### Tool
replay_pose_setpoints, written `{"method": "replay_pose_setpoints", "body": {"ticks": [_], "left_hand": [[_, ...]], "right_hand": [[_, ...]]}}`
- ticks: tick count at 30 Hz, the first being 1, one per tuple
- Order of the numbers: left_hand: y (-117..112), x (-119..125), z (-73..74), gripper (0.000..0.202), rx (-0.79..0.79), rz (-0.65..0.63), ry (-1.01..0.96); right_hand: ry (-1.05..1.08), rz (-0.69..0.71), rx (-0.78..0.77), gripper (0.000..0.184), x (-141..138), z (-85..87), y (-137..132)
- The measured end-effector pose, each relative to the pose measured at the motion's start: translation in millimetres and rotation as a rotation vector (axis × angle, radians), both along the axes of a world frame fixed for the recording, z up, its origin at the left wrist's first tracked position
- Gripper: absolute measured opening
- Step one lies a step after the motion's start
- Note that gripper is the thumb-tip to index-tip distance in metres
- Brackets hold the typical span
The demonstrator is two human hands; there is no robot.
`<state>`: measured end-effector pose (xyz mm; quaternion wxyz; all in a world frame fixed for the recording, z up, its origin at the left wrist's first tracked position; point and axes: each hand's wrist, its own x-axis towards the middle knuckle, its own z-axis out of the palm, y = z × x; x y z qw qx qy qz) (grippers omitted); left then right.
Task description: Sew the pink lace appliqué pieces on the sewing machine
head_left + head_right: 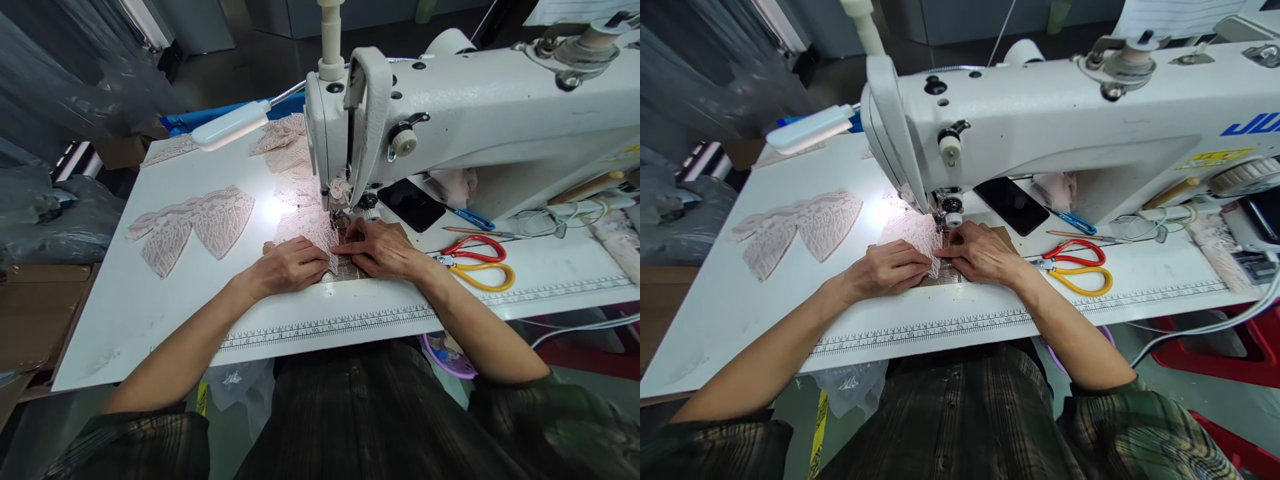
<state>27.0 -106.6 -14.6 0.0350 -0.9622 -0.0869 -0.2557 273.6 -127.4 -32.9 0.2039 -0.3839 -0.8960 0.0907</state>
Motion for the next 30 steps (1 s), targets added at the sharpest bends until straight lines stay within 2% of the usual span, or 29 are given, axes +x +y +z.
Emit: {"method": "replay_pose_setpoints", "body": {"ticks": [9, 14, 19, 30], "left_hand": [[-2.3, -1.5, 1.4, 0.011, -0.053, -0.004, 0.055], [-5.0, -2.1, 13.7, 0.018, -0.110, -0.036, 0.131], [1.9, 4.3, 24.4, 0.015, -0.125, -0.076, 0.202], [1.7, 0.8, 17.2, 0.015, -0.176, -0.019, 0.184]], "right_hand": [[-0.032, 0.004, -0.017, 0.032, -2.3, 4.7, -1.6], [-0.031, 0.020, -0.012, 0.031, -3.2, 7.5, -2.1], [-0.034, 0.009, -0.013, 0.031, -4.0, 7.8, -2.3], [-0.045, -0.029, -0.030, 0.032, -4.0, 5.2, -1.5]]}}
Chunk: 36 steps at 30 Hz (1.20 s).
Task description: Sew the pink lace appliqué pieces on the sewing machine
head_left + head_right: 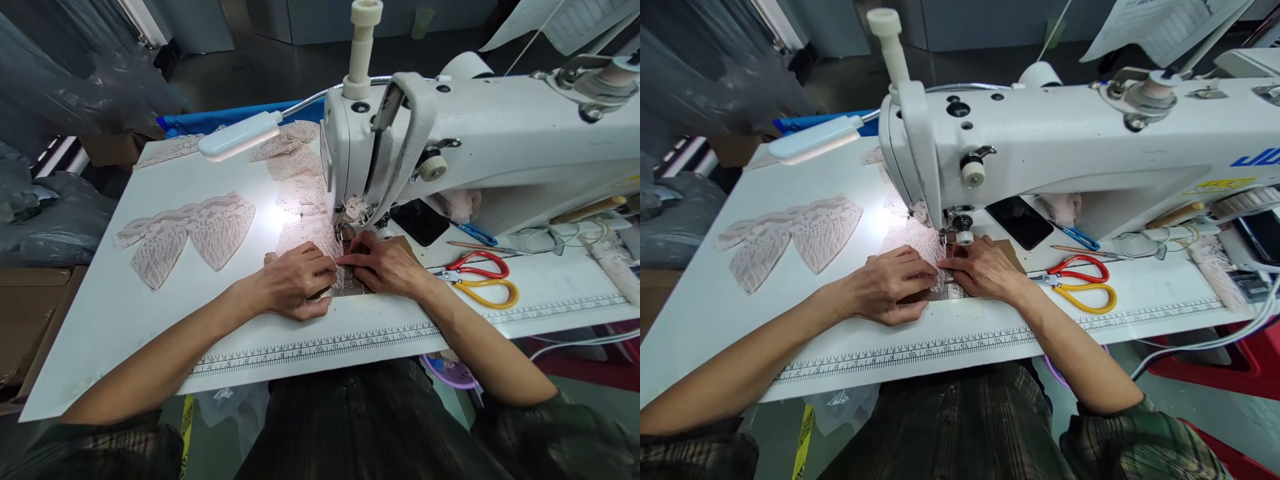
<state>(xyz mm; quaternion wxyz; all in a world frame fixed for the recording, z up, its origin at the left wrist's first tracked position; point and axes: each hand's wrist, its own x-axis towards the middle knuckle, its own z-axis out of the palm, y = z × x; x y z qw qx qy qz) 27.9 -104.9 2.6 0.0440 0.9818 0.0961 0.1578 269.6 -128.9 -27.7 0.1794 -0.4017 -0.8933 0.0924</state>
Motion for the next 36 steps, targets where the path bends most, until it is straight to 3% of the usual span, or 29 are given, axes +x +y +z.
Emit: {"method": "replay_pose_setpoints", "body": {"ticks": [21, 36], "left_hand": [[-1.3, 3.4, -5.3, 0.034, 0.082, 0.144, 0.133], [2.6, 4.1, -13.3, 0.047, 0.096, 0.213, 0.064]], "right_hand": [[-0.125, -0.100, -0.024, 0.040, -6.4, 3.1, 2.0], [-0.064, -0.099, -0.022, 0.040, -7.6, 1.0, -2.0]]}}
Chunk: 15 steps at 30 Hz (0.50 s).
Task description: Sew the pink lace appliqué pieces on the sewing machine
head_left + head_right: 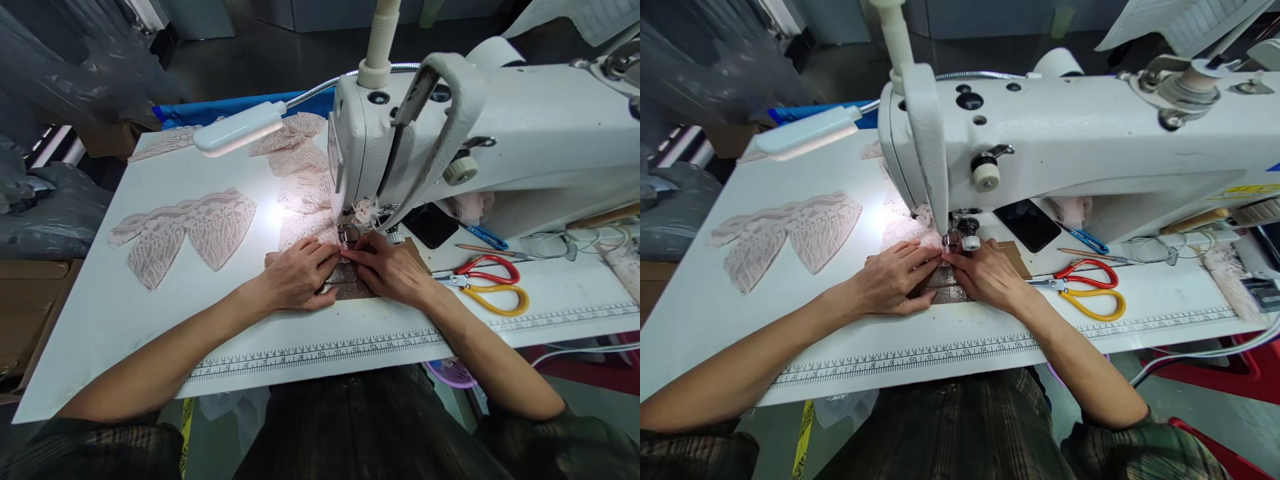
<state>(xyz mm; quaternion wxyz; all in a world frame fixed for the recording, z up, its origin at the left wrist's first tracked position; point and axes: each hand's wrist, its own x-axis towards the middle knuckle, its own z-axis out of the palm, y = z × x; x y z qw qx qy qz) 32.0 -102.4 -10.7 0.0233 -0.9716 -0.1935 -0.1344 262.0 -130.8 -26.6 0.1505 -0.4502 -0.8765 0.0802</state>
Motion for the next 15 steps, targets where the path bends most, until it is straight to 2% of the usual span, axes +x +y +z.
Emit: {"method": "replay_pose_setpoints", "body": {"ticks": [10, 15], "left_hand": [[6.9, -1.7, -3.5, 0.053, -0.007, 0.025, 0.022], [11.3, -1.0, -5.5, 0.055, -0.006, 0.041, 0.020]], "right_hand": [[-0.026, -0.018, 0.031, 0.038, -2.7, 1.3, -1.9], [-0.103, -0.055, 0.055, 0.040, -6.6, 5.9, -3.3]]}}
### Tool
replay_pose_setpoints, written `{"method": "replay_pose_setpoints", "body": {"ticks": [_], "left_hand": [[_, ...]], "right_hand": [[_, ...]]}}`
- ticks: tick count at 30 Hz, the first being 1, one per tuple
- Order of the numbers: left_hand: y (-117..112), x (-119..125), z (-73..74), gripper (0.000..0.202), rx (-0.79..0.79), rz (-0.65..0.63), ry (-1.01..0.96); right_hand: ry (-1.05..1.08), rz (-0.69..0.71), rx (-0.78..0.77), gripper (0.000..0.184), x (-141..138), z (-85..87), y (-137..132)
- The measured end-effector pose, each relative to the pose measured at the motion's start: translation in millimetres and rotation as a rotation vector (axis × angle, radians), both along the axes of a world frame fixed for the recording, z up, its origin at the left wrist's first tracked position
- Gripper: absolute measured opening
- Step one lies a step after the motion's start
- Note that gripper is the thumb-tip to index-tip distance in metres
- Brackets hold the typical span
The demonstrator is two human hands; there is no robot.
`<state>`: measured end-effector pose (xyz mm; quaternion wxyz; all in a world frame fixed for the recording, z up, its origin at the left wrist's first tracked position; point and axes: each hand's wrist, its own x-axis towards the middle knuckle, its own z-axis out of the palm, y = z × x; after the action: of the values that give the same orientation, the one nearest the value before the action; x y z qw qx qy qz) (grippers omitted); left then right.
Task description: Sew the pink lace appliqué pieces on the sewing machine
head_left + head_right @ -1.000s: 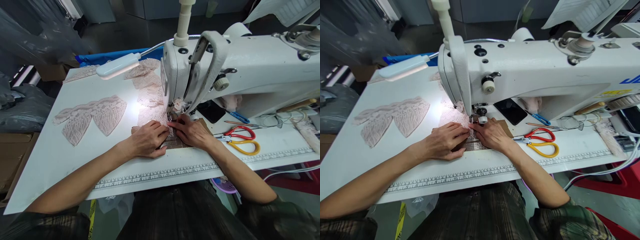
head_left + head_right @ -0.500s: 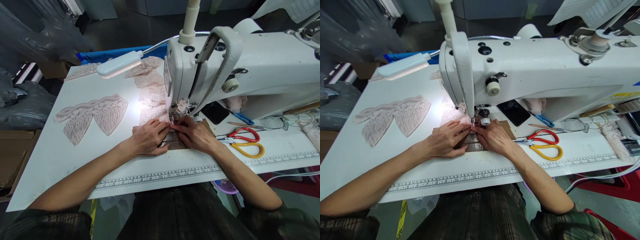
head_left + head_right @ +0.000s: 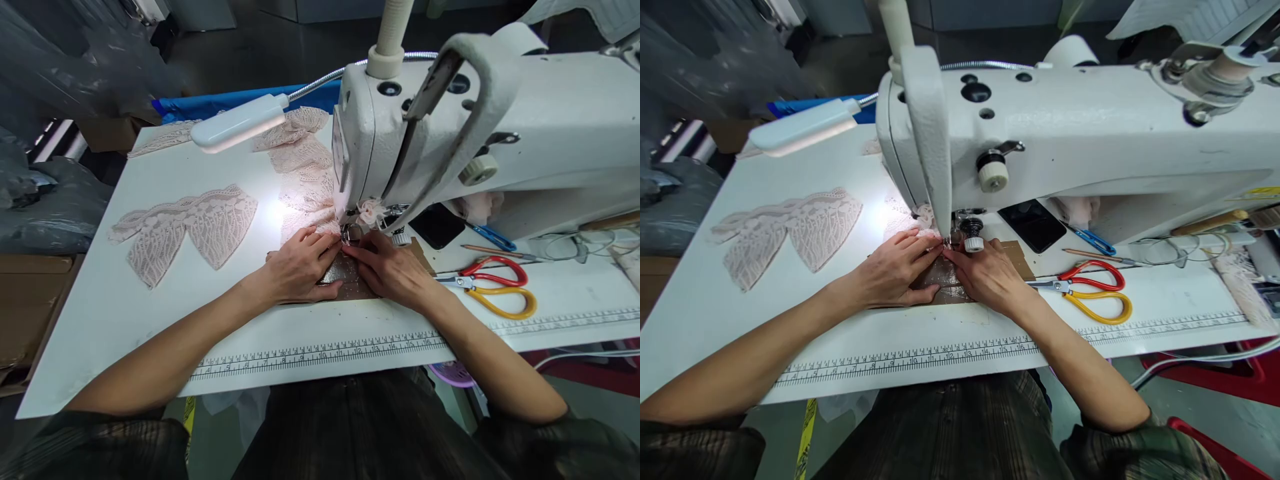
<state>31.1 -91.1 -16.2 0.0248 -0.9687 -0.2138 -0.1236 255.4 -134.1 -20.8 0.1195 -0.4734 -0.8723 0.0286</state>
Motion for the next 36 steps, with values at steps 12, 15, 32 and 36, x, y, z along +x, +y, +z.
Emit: {"method": "replay_pose_setpoints", "body": {"ticks": [12, 15, 32, 36], "left_hand": [[7.2, 2.1, 1.2, 0.055, -0.035, 0.045, -0.030], [8.5, 2.6, 0.8, 0.059, -0.044, 0.056, -0.032], [10.2, 2.5, 1.1, 0.063, -0.059, 0.100, -0.023], [13.1, 1.2, -0.6, 0.065, -0.071, 0.110, -0.025]], "right_hand": [[0.114, -0.053, -0.023, 0.038, -0.1, -0.5, 1.4], [0.269, -0.054, -0.086, 0.034, 7.8, 2.0, 2.1], [0.450, -0.156, -0.192, 0.035, 17.2, -10.0, 7.5], [0.434, -0.186, -0.152, 0.031, 16.8, -14.3, 9.6]]}}
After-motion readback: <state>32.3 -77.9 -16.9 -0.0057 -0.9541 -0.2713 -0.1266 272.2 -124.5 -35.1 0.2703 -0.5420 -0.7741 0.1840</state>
